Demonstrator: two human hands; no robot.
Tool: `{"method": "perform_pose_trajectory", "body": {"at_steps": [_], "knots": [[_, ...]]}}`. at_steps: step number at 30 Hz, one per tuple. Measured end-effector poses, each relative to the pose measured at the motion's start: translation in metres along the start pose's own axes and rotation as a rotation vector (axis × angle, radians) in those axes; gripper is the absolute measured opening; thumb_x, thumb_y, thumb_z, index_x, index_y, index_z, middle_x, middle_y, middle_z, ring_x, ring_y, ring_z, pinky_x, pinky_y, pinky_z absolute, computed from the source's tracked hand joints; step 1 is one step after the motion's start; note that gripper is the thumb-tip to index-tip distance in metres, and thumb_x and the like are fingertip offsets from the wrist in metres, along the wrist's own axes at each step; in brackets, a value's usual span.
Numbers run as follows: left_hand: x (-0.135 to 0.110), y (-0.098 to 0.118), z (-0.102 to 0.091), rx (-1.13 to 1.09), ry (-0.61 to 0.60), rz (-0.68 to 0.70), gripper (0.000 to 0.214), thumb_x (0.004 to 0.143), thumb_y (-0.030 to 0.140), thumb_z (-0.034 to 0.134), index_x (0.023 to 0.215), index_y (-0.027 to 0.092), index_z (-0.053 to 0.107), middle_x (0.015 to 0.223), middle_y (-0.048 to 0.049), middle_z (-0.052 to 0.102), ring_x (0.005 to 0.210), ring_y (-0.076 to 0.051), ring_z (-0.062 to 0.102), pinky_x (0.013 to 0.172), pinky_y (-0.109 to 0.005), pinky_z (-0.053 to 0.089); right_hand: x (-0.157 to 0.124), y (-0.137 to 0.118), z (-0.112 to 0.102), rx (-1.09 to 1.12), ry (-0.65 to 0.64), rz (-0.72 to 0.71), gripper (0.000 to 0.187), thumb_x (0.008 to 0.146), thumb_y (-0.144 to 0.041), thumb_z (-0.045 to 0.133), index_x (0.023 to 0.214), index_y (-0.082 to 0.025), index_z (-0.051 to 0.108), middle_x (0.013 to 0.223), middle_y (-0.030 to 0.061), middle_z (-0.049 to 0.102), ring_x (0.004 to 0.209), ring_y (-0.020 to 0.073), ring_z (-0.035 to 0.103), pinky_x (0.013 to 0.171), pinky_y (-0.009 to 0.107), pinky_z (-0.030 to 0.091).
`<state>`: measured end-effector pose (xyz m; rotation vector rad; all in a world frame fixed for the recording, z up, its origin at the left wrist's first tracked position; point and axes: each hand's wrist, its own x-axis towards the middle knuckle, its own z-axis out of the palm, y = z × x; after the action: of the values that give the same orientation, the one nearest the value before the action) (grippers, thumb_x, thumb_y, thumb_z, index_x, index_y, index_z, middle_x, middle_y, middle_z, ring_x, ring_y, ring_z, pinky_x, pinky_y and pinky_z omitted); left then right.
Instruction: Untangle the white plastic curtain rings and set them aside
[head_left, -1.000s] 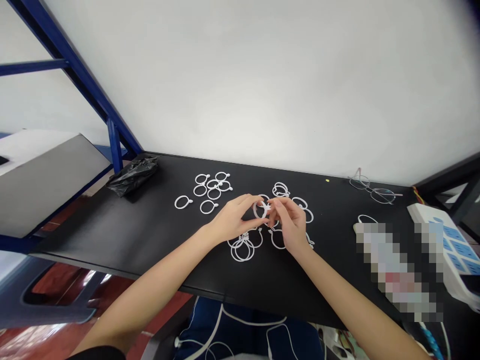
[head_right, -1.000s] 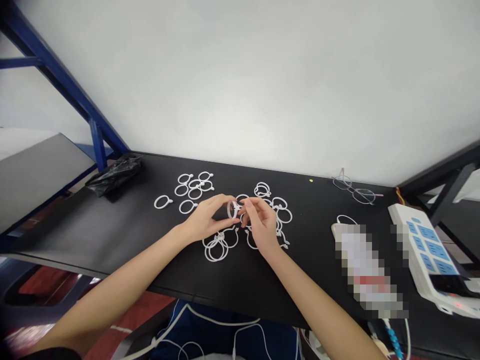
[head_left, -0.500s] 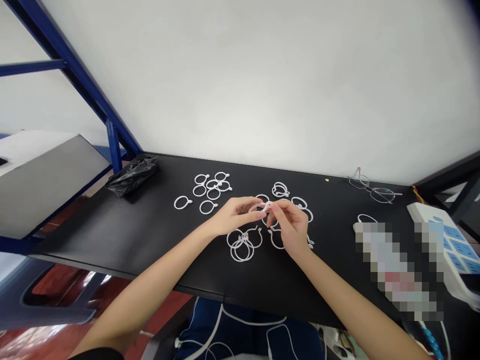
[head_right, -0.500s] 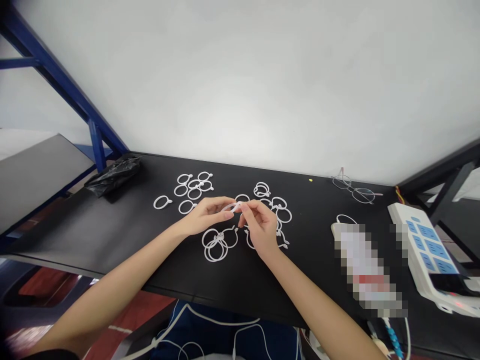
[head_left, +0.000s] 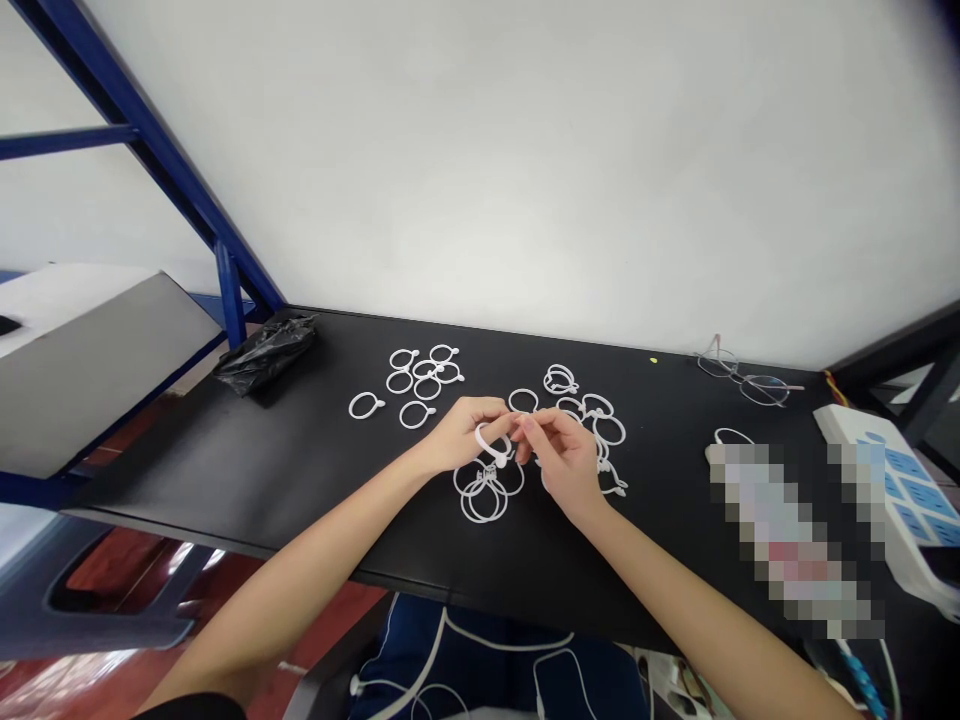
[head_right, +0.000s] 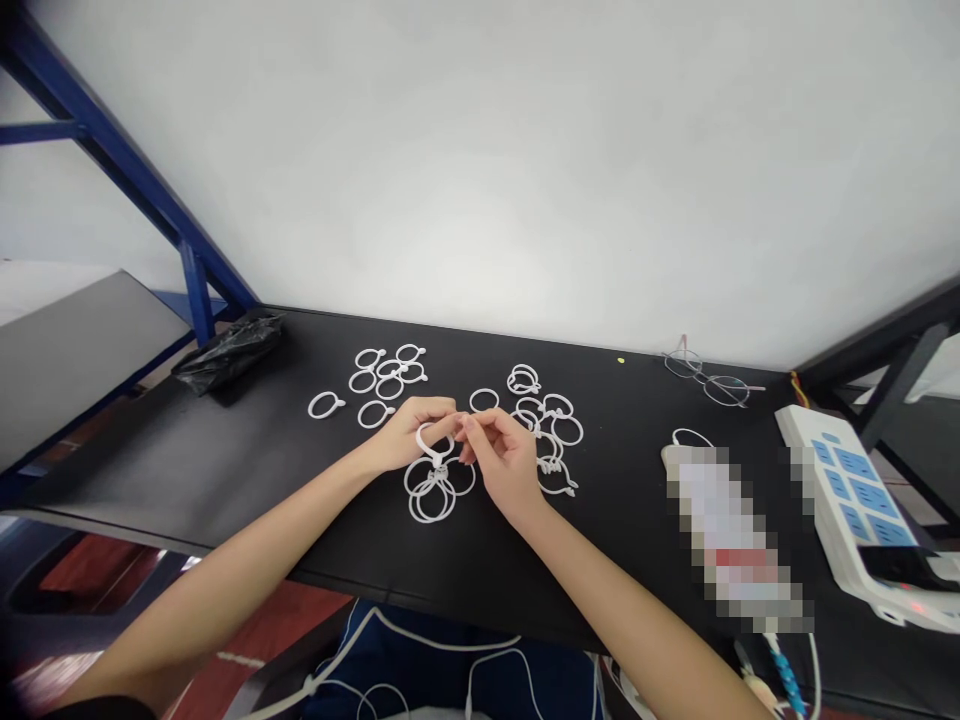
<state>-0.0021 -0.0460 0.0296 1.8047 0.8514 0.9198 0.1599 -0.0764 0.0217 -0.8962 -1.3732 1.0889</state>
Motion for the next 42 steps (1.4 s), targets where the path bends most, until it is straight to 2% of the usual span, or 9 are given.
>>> {"method": "perform_pose_trajectory", "body": {"at_steps": [5,11,16,20,23,26,29,37,42], "knots": [[0.004,-0.008,0.002,0.034,0.109,-0.137,0.043,0.092,0.045,0.049,0.066,0.013,0.062,0.055,0.0032,0.046,0.052,-0.008,0.04,0.051,-0.021,0.03,0.002,0.005,-0.001,-0.016,0.015,0.046,0.02,0.089,-0.036,0.062,0.078,-0.019,0.064,0.069,0.0001,0.065,0.048,0.0095,0.059,0.048,0.023,0.051],[0.005,-0.014,-0.005,0.025,0.276,-0.222,0.025,0.083,0.037,0.06,0.095,0.015,0.064,0.05,0.0072,0.045,0.046,-0.008,0.041,0.049,-0.02,0.032,0.005,0.007,-0.005,-0.045,0.053,0.048,0.021,0.089,-0.037,0.062,0.078,-0.019,0.064,0.072,0.0005,0.066,0.047,0.0087,0.058,0.047,0.023,0.051],[0.006,-0.015,-0.013,0.13,0.342,-0.225,0.02,0.079,0.034,0.061,0.09,0.017,0.062,0.044,0.0096,0.039,0.041,-0.007,0.034,0.047,-0.02,0.029,0.006,0.007,-0.005,-0.078,0.042,0.037,0.022,0.088,-0.037,0.062,0.077,-0.019,0.063,0.071,0.0006,0.066,0.047,0.0091,0.057,0.047,0.024,0.05],[0.004,-0.01,-0.052,0.262,0.514,-0.238,0.025,0.079,0.038,0.058,0.092,0.017,0.063,0.054,0.0044,0.05,0.045,-0.01,0.043,0.047,-0.022,0.032,0.006,0.008,-0.007,-0.084,0.058,0.029,0.022,0.088,-0.038,0.062,0.078,-0.019,0.063,0.069,0.0004,0.067,0.045,0.0094,0.057,0.046,0.023,0.049],[-0.009,-0.008,-0.098,0.639,0.629,-0.347,0.026,0.081,0.038,0.056,0.098,0.02,0.064,0.055,0.0029,0.055,0.052,-0.014,0.051,0.053,-0.024,0.035,0.006,0.008,-0.009,-0.07,0.066,0.027,0.021,0.088,-0.037,0.062,0.079,-0.019,0.063,0.07,0.0005,0.067,0.045,0.0089,0.057,0.046,0.023,0.048],[-0.025,-0.015,-0.138,0.947,0.504,-0.63,0.025,0.078,0.04,0.058,0.095,0.023,0.064,0.07,-0.0019,0.067,0.074,-0.023,0.063,0.058,-0.026,0.037,0.006,0.007,-0.009,-0.059,0.055,0.018,0.021,0.088,-0.037,0.061,0.078,-0.019,0.063,0.071,0.0004,0.067,0.047,0.0086,0.057,0.047,0.022,0.049],[-0.035,-0.027,-0.158,1.028,0.406,-0.786,0.029,0.077,0.042,0.057,0.098,0.023,0.064,0.091,-0.0056,0.072,0.09,-0.028,0.065,0.063,-0.029,0.042,0.005,0.005,-0.009,-0.069,0.044,0.006,0.022,0.089,-0.037,0.061,0.078,-0.019,0.063,0.07,0.0,0.066,0.047,0.0088,0.057,0.048,0.023,0.05],[-0.033,-0.032,-0.158,1.098,0.214,-0.909,0.043,0.078,0.054,0.056,0.105,0.022,0.063,0.106,-0.0111,0.071,0.095,-0.031,0.066,0.069,-0.032,0.046,0.006,0.007,-0.01,-0.079,0.06,-0.007,0.025,0.088,-0.041,0.06,0.078,-0.019,0.062,0.069,0.0008,0.066,0.046,0.0098,0.057,0.047,0.024,0.051],[-0.025,-0.009,-0.139,1.152,0.289,-0.802,0.039,0.082,0.048,0.054,0.111,0.022,0.061,0.096,-0.0089,0.072,0.093,-0.03,0.066,0.068,-0.031,0.045,0.013,0.006,-0.021,-0.312,0.123,-0.109,0.023,0.091,-0.038,0.055,0.079,-0.02,0.061,0.071,0.0023,0.067,0.057,0.0145,0.062,0.057,0.028,0.053]]}}
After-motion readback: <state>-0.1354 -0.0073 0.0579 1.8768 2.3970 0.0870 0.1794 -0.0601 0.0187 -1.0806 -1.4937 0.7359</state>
